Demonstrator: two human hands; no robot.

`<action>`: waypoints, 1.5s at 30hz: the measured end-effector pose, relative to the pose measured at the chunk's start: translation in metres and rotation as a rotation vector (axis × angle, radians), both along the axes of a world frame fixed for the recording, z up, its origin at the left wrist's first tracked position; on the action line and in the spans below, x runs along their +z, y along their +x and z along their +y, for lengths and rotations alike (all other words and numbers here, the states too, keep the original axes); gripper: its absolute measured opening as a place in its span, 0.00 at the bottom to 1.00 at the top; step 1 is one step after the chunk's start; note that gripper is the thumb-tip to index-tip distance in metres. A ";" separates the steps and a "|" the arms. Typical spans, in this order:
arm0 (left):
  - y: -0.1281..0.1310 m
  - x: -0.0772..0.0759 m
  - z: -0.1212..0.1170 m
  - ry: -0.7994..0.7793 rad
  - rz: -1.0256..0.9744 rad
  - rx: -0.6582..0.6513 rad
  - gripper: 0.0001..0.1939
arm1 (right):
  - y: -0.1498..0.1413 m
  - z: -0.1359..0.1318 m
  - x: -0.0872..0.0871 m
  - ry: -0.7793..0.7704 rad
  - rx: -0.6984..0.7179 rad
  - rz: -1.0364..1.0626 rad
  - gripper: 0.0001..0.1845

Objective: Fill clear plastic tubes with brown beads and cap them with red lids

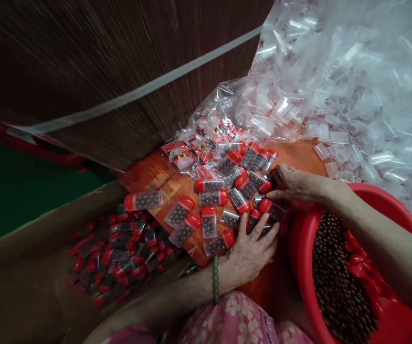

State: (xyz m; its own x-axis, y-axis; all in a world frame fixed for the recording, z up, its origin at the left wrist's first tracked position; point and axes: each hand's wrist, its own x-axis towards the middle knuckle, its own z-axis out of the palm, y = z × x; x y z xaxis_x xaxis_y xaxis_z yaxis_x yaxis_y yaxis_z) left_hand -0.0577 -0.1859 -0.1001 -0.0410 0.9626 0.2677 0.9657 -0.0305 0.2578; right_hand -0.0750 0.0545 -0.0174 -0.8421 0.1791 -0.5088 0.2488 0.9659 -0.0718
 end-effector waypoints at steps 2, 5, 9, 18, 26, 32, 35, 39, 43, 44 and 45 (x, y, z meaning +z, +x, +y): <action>-0.004 0.000 -0.009 0.006 -0.006 0.026 0.18 | -0.002 -0.018 0.005 -0.092 -0.013 -0.079 0.29; -0.013 0.000 -0.030 0.016 -0.048 0.048 0.14 | -0.006 -0.048 0.013 -0.155 -0.054 -0.202 0.35; -0.029 0.000 -0.066 0.036 -0.098 0.076 0.10 | -0.014 -0.088 0.021 -0.185 -0.042 -0.247 0.46; -0.061 -0.012 -0.155 0.122 -0.087 0.275 0.08 | -0.055 -0.178 0.024 -0.206 0.150 -0.155 0.48; -0.068 -0.048 -0.236 0.091 0.008 0.485 0.11 | -0.072 -0.213 0.032 -0.334 0.393 0.009 0.37; -0.081 -0.032 -0.227 0.136 0.050 0.728 0.07 | -0.072 -0.122 0.065 -0.187 0.202 -0.063 0.16; -0.094 0.001 -0.170 0.292 -0.052 0.642 0.11 | -0.062 -0.059 0.054 0.102 0.024 0.055 0.26; -0.118 0.038 -0.063 0.266 -0.088 0.406 0.21 | -0.050 -0.009 0.020 0.028 -0.097 0.097 0.44; -0.139 0.048 0.028 -0.009 -0.057 0.391 0.39 | -0.048 -0.003 -0.001 0.008 -0.069 0.122 0.47; -0.143 0.048 0.044 -0.086 -0.057 0.418 0.44 | -0.049 -0.005 -0.004 0.012 -0.070 0.134 0.49; -0.145 0.048 0.055 -0.152 -0.055 0.438 0.48 | -0.049 -0.005 -0.005 0.016 -0.074 0.144 0.51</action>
